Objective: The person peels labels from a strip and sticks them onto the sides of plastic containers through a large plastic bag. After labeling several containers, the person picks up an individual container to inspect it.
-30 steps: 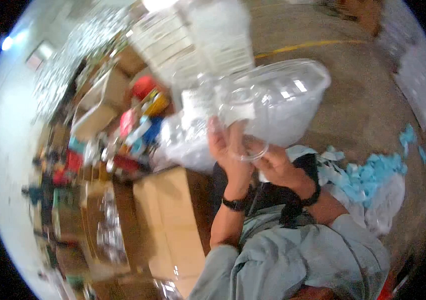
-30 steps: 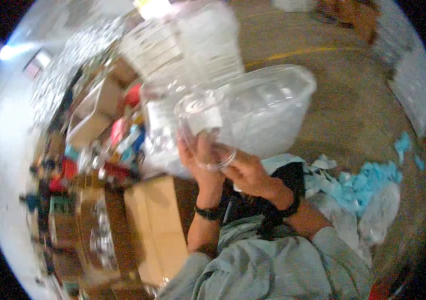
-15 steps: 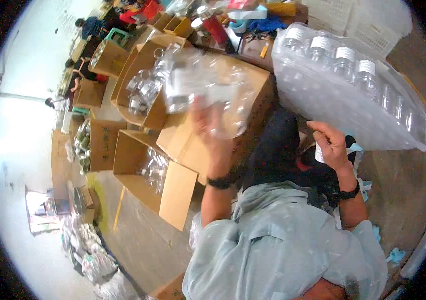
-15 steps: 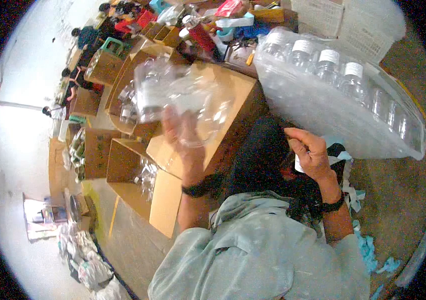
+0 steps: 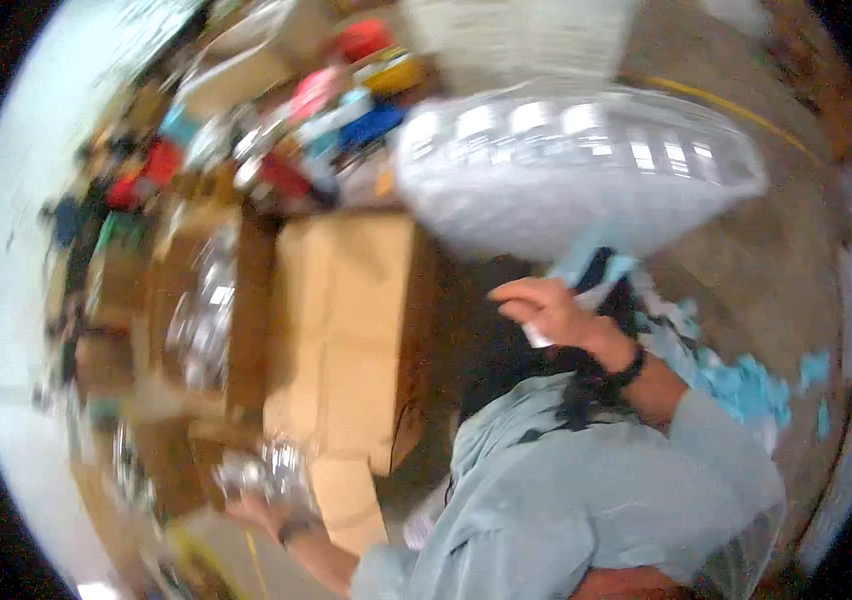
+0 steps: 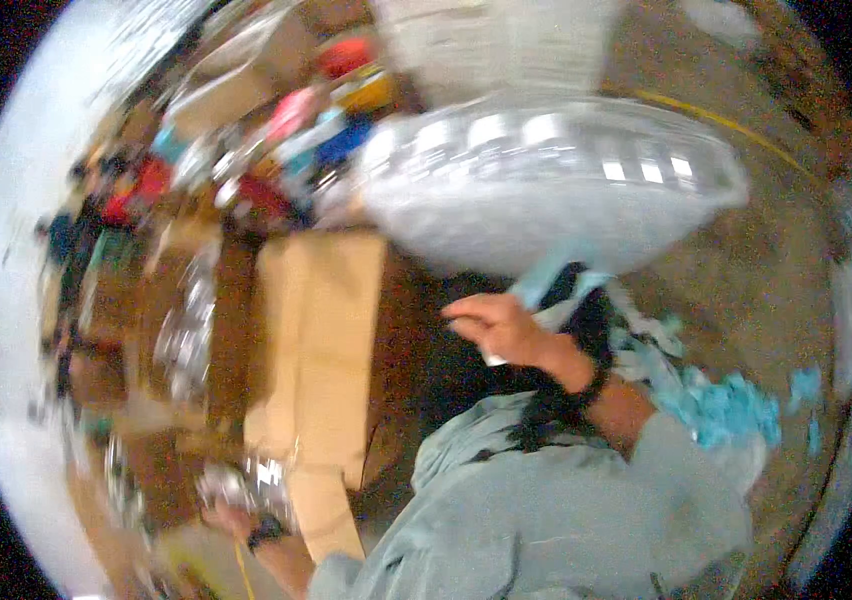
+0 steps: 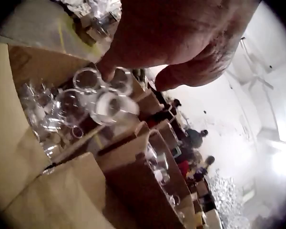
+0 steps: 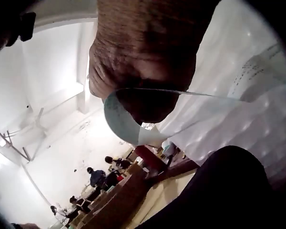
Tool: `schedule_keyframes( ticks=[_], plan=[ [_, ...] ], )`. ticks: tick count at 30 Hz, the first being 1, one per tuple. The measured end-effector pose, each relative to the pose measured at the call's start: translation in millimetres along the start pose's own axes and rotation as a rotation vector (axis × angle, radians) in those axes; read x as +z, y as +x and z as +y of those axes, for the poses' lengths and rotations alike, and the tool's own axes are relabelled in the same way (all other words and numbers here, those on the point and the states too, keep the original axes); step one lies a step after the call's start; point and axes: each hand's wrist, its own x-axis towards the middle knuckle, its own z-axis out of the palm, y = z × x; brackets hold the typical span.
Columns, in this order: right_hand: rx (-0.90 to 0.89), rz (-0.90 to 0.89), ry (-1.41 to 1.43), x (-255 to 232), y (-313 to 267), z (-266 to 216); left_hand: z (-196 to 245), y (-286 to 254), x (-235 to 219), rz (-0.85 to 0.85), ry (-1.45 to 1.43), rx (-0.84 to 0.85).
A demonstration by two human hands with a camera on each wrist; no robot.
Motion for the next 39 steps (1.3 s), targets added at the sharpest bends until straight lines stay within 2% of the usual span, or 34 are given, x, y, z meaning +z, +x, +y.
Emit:
schedule_keyframes(
  ticks=[2,3,5,6,7,8,9,10,11,13,14,15,17,19,20,22,23,25,26,27,29,37,39],
  plan=[
    [-0.048,0.120,0.015,-9.1,2.0,-2.5,2.2,-26.2,60.1,-0.161,-0.060,-0.082],
    [0.045,0.124,0.049,-16.4,2.1,-5.5,-22.0,-25.0,91.2,-0.221,-0.010,-0.022],
    [0.058,0.160,0.032,-29.7,2.8,1.3,-39.2,-35.9,132.3,-0.290,0.112,0.113],
    [0.057,0.178,0.008,-38.2,3.7,3.7,-6.2,-67.6,174.5,-0.449,0.138,0.085],
    [0.086,0.199,0.043,-40.7,-0.1,5.8,-4.2,-97.1,212.5,-0.557,-0.118,0.058],
    [0.122,0.219,0.080,-44.1,-2.0,7.2,38.6,-131.7,250.3,-0.723,-0.162,-0.008],
    [0.120,0.242,0.063,-45.3,-3.6,11.2,41.6,-145.2,288.6,-0.896,-0.311,0.007],
    [0.154,0.245,0.074,-46.4,-6.6,16.6,97.7,-194.8,313.5,-0.947,-0.385,-0.054],
    [0.189,0.246,0.089,-50.5,-10.5,20.2,105.8,-212.8,341.7,-1.078,-0.343,0.006],
    [0.164,0.296,0.118,-59.4,-17.6,23.4,133.9,-248.6,387.7,-1.373,-0.504,-0.092],
    [0.179,0.341,0.149,-61.9,-20.6,24.9,156.2,-262.7,403.9,-1.492,-0.490,0.050],
    [0.192,0.380,0.184,-64.4,-23.2,26.1,165.8,-276.1,422.9,-1.530,-0.558,0.035],
    [0.212,0.348,0.204,-71.6,-34.8,22.8,171.1,-294.0,453.2,-1.557,-0.614,0.033],
    [0.209,0.409,0.151,-71.5,-48.5,30.2,169.3,-305.5,475.7,-1.370,-0.879,-0.249],
    [0.219,0.420,0.246,-70.4,-54.7,32.9,164.6,-306.8,482.7,-1.367,-0.876,-0.241],
    [0.249,0.405,0.219,-67.9,-67.3,35.1,156.5,-306.7,491.2,-1.235,-1.014,-0.381],
    [0.281,0.391,0.186,-67.9,-69.9,35.8,154.7,-305.8,495.0,-1.233,-1.014,-0.373],
    [0.301,0.377,0.185,-65.3,-72.0,34.9,151.3,-304.2,500.2,-1.288,-1.036,-0.559],
    [0.304,0.360,0.181,-62.5,-71.9,33.8,150.9,-300.9,503.2,-1.383,-1.053,-0.584],
    [0.309,0.346,0.177,-59.9,-72.1,31.8,152.2,-298.1,508.1,-1.394,-1.052,-0.585],
    [0.323,0.328,0.157,-57.9,-68.8,25.3,162.7,-296.1,519.2,-1.435,-1.052,-0.705],
    [0.351,0.301,0.081,-43.8,-71.5,17.4,166.7,-294.7,537.6,-1.464,-1.051,-0.699],
    [0.325,0.286,0.075,-43.7,-73.1,18.2,167.0,-299.8,535.8,-1.434,-1.055,-0.597]
  ],
)
